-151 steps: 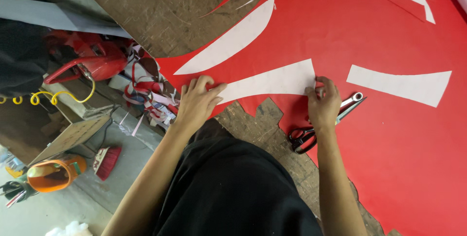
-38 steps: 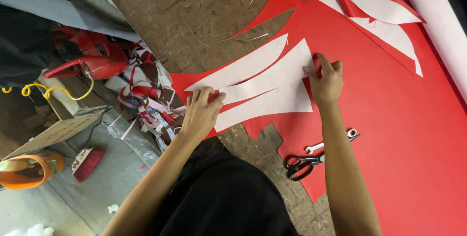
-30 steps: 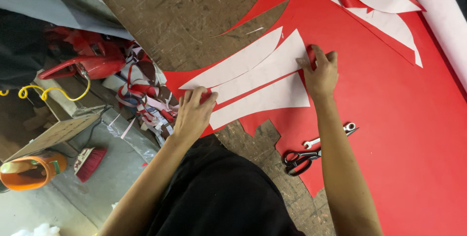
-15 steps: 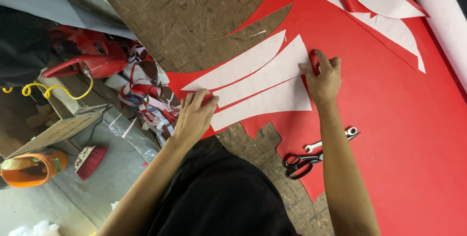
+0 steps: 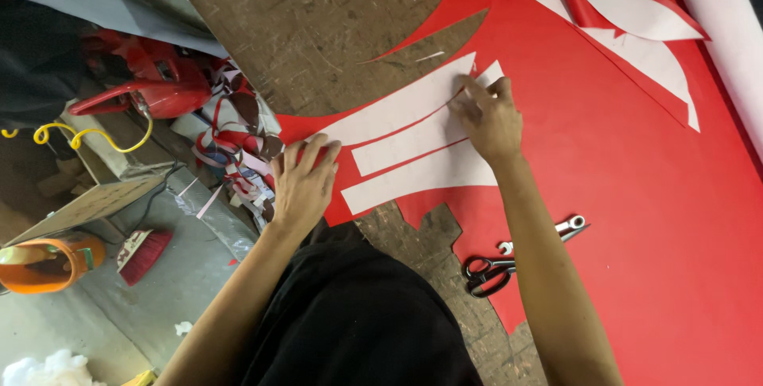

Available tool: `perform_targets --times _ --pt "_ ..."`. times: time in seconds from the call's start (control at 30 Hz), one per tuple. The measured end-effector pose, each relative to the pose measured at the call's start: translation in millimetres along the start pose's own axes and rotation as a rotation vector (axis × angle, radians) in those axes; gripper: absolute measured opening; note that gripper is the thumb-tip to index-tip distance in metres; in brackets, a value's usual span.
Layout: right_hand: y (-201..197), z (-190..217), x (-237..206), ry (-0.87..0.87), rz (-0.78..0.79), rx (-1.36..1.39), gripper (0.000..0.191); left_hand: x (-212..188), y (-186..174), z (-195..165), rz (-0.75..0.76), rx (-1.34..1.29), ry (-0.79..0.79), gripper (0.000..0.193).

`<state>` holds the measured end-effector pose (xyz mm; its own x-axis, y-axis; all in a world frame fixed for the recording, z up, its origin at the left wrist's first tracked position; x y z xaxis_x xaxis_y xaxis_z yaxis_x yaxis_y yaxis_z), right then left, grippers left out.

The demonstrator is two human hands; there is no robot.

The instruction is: The person cuts curved pattern pieces out of a large red sheet of material on a workbench using scissors, holding the sheet steady with one hand. They reposition white paper pattern pieces and use wrenches as weights to hold the material and patterns in place while cutting around the edges.

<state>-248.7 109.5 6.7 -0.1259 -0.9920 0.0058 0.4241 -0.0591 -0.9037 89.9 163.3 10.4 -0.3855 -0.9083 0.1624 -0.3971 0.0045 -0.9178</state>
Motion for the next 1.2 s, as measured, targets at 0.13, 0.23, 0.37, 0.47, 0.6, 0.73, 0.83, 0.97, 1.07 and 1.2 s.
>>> perform_targets --times 0.13,0.23,0.37,0.47,0.6,0.73,0.83,0.97,1.07,1.2 --pt "1.3 6.9 -1.4 0.057 0.041 0.043 0.044 0.7 -2.1 2.3 0.003 -0.022 0.005 0.041" --pt "2.1 -6.2 -3.1 -0.040 -0.045 0.041 0.047 -1.2 -3.6 2.5 0.021 -0.044 -0.017 0.040" --pt "-15.4 -52.8 -7.8 0.004 -0.234 0.080 0.049 -2.9 -5.6 -3.6 -0.024 -0.059 0.029 0.042" --pt "-26.1 -80.7 -19.5 0.125 -0.169 0.059 0.047 -5.6 -3.6 -8.6 0.015 -0.010 0.069 0.042" --pt "-32.6 -85.4 -27.1 0.131 -0.076 0.008 0.047 -9.5 -3.2 -10.5 0.042 -0.014 0.092 0.042" --pt "-32.9 -76.9 -26.3 0.156 -0.073 0.006 0.048 -9.0 -2.4 -10.6 0.053 0.001 0.112 0.040" --pt "-35.5 -73.9 -24.8 0.152 -0.072 0.007 0.049 -8.6 -2.1 -10.4 0.051 0.002 0.109 0.040" --pt "-37.3 -75.8 -25.8 0.177 -0.054 0.023 0.049 -9.8 -1.6 -11.1 0.059 0.014 0.113 0.039" --pt "-36.4 -76.5 -25.7 0.175 -0.051 0.018 0.050 -10.0 -1.8 -11.9 0.053 0.026 0.122 0.039" --pt "-36.7 -76.4 -25.9 0.174 -0.057 0.031 0.051 -9.8 -1.8 -12.8 0.075 0.053 0.124 0.047"
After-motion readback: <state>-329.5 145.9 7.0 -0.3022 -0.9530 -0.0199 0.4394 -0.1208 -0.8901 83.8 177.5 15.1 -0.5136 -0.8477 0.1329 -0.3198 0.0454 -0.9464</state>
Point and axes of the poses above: each hand's wrist, its own x-axis towards the middle knuckle, its own y-axis out of the palm, z = x × y, the point moved 4 cm from there along x, towards the middle knuckle
